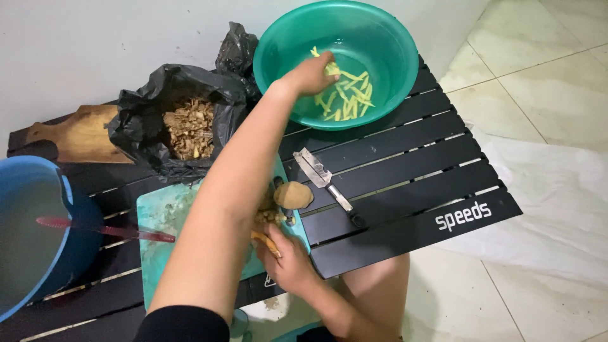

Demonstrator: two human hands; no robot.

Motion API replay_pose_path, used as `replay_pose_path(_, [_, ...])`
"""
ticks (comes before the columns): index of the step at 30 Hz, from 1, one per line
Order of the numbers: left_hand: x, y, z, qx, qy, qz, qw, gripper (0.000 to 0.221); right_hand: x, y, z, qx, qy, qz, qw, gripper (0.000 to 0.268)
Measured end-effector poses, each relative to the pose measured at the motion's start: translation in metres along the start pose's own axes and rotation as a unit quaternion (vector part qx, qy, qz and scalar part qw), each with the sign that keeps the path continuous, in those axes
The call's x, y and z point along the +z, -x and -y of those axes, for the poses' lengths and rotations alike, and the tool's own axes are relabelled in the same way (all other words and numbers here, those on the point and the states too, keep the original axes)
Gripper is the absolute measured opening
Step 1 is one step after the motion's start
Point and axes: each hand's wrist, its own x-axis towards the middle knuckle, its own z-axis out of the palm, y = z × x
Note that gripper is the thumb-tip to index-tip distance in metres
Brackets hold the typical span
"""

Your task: Peeling and slicing potatoes into thin strips on a cutting board using a knife and peeler.

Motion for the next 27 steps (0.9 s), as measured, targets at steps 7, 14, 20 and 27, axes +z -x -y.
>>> replay_pose_path(7, [-0.021,0.023,-0.025,0.039,0.015,-0.107,0.993,0.032,0.003,0.002,-0.006,0.002,0.013,-0.008,1.0,0.021])
replay_pose_path(14, [-0.032,0.056,-0.057,0.131,0.012,-0.247,0.96,0.01,0.002,0.003,-0.005,0.019,0.039,-0.01,0.999,0.014])
replay_pose_path(20, [-0.015,0.063,-0.025,-0.018,-0.161,-0.041,0.986,0.038,0.006,0.006,-0.015,0.032,0.072,-0.01,0.997,0.018])
replay_pose_path(27, [-0.056,0.102,0.017,0.115,-0.109,-0.292,0.943,0.022,0.008,0.007,-0.008,-0.013,0.066,-0.034,0.997,0.03])
